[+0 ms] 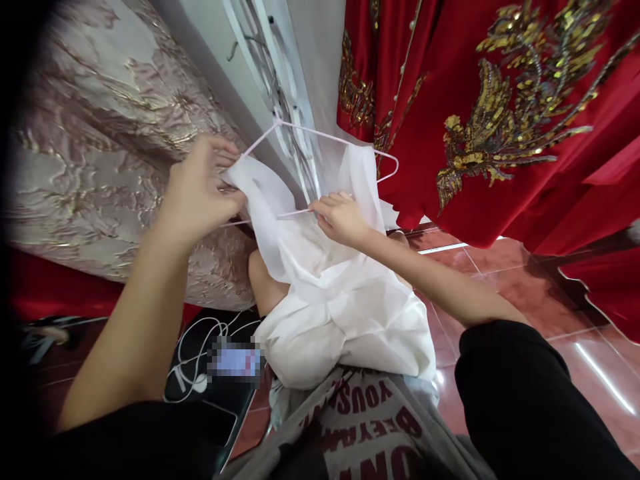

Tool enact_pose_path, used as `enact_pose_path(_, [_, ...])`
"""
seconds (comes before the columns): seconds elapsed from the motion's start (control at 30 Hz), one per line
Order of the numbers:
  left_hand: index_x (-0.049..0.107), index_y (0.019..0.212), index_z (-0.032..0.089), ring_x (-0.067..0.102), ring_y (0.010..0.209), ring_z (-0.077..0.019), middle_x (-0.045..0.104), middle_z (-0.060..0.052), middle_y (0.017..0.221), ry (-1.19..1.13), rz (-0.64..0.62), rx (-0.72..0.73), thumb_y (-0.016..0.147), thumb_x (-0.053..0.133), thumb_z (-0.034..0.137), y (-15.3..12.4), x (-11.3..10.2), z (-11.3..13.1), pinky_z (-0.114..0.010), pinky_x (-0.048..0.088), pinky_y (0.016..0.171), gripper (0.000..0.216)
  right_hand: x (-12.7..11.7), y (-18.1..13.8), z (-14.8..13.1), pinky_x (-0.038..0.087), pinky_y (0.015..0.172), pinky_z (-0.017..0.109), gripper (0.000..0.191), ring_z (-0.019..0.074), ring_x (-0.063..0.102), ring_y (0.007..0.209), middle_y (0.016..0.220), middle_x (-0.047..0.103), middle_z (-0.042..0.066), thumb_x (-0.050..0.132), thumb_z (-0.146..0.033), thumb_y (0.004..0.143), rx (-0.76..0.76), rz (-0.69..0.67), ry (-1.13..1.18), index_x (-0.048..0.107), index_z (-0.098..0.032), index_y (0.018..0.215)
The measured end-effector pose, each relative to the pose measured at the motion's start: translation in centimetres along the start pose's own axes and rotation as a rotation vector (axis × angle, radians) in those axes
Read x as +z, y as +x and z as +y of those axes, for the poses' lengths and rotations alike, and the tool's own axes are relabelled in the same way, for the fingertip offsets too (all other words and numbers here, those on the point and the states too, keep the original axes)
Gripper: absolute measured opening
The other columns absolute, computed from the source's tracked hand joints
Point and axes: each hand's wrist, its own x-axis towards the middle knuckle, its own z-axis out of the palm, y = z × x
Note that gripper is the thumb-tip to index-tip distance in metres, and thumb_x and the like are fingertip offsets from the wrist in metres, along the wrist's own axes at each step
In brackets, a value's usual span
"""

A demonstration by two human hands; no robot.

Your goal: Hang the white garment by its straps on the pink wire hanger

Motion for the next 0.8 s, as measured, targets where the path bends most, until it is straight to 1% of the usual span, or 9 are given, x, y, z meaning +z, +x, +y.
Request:
enact_pose_path(0.1, [0.065, 0.127, 0.017, 0.074, 0.092, -0.0289, 0.075, -0.008, 0.111, 0.140, 0.067, -0.070, 0.066, 0.069, 0.003, -0.3, -0.4, 0.9, -0.046, 0.061, 0.091, 0.062, -0.1, -0.4, -0.5, 0.033, 0.087, 0.038, 0.033, 0.0261, 0.057, 0.092, 0.099, 0.074, 0.011, 0.047, -0.015, 0.097, -0.039, 0.017, 0.005, 0.073, -0.019, 0.118])
enact_pose_path(0.2, [0.073, 0.115, 0.019, 0.073, 0.105, -0.0374, 0.076, -0.010, 0.110, 0.308, 0.018, -0.138, 0.068, 0.074, 0.010, -0.3, -1.3, 2.4, -0.054, 0.057, 0.103, 0.048, -0.2, -0.8, -0.8, 0.033, 0.086, 0.038, 0.032, 0.0259, 0.057, 0.091, 0.097, 0.074, 0.011, 0.045, -0.016, 0.099, -0.043, 0.028, 0.001, 0.073, -0.018, 0.115])
enact_pose_path(0.27, [0.075, 0.114, 0.019, 0.071, 0.108, -0.0402, 0.073, -0.013, 0.116, 0.392, -0.004, -0.179, 0.068, 0.078, 0.016, -0.3, -2.2, 2.7, -0.059, 0.055, 0.105, 0.046, -0.3, -0.9, -0.8, 0.033, 0.086, 0.039, 0.032, 0.0265, 0.057, 0.092, 0.098, 0.074, 0.011, 0.045, -0.017, 0.099, -0.030, 0.029, -0.007, 0.073, -0.019, 0.115])
enact_pose_path(0.33, [0.076, 0.114, 0.020, 0.070, 0.103, -0.0379, 0.070, -0.014, 0.117, 0.418, 0.008, -0.180, 0.069, 0.080, 0.022, -0.6, -2.8, 2.3, -0.059, 0.054, 0.105, 0.045, -0.3, -1.1, -0.6, 0.032, 0.087, 0.039, 0.032, 0.0273, 0.056, 0.093, 0.098, 0.074, 0.011, 0.046, -0.017, 0.098, -0.016, 0.025, -0.010, 0.072, -0.019, 0.116])
enact_pose_path(0.43, [0.076, 0.107, 0.021, 0.066, 0.083, -0.0260, 0.069, -0.009, 0.104, 0.329, 0.078, -0.123, 0.076, 0.079, 0.032, -2.0, -2.8, 0.7, -0.051, 0.057, 0.099, 0.033, -0.2, -1.2, -0.4, 0.032, 0.087, 0.040, 0.032, 0.0279, 0.056, 0.094, 0.099, 0.073, 0.012, 0.046, -0.016, 0.098, -0.002, 0.037, -0.012, 0.072, -0.019, 0.116])
enact_pose_path(0.57, [0.068, 0.094, 0.021, 0.063, 0.073, -0.0189, 0.068, -0.002, 0.082, 0.073, 0.261, -0.145, 0.088, 0.069, 0.034, -5.8, 0.1, -1.4, -0.034, 0.057, 0.079, 0.014, 0.3, -1.2, -1.0, 0.032, 0.087, 0.040, 0.033, 0.0277, 0.055, 0.093, 0.096, 0.073, 0.011, 0.045, -0.017, 0.099, 0.003, 0.058, -0.013, 0.073, -0.019, 0.117])
enact_pose_path(0.67, [0.065, 0.083, 0.021, 0.064, 0.066, -0.0182, 0.067, -0.001, 0.072, -0.125, 0.290, -0.266, 0.097, 0.063, 0.045, -8.7, 3.4, -2.3, -0.032, 0.056, 0.069, 0.027, 0.5, -1.2, -1.5, 0.032, 0.087, 0.041, 0.035, 0.0282, 0.055, 0.095, 0.099, 0.073, 0.012, 0.046, -0.017, 0.099, 0.008, 0.060, -0.024, 0.072, -0.018, 0.121])
enact_pose_path(0.73, [0.068, 0.093, 0.022, 0.070, 0.077, -0.0207, 0.073, -0.005, 0.085, -0.243, 0.284, -0.302, 0.100, 0.058, 0.049, -9.8, 5.2, -2.4, -0.033, 0.057, 0.069, 0.030, 0.6, -1.1, -1.6, 0.033, 0.088, 0.041, 0.036, 0.0290, 0.055, 0.097, 0.102, 0.073, 0.012, 0.047, -0.017, 0.098, 0.016, 0.043, -0.033, 0.071, -0.017, 0.124])
enact_pose_path(0.8, [0.067, 0.112, 0.023, 0.073, 0.091, -0.0226, 0.075, -0.009, 0.105, -0.304, 0.312, -0.308, 0.099, 0.059, 0.050, -10.0, 6.4, -2.1, -0.032, 0.059, 0.071, 0.030, 0.6, -1.1, -1.6, 0.033, 0.088, 0.042, 0.038, 0.0302, 0.054, 0.098, 0.105, 0.073, 0.014, 0.047, -0.018, 0.097, 0.024, 0.024, -0.047, 0.070, -0.016, 0.127])
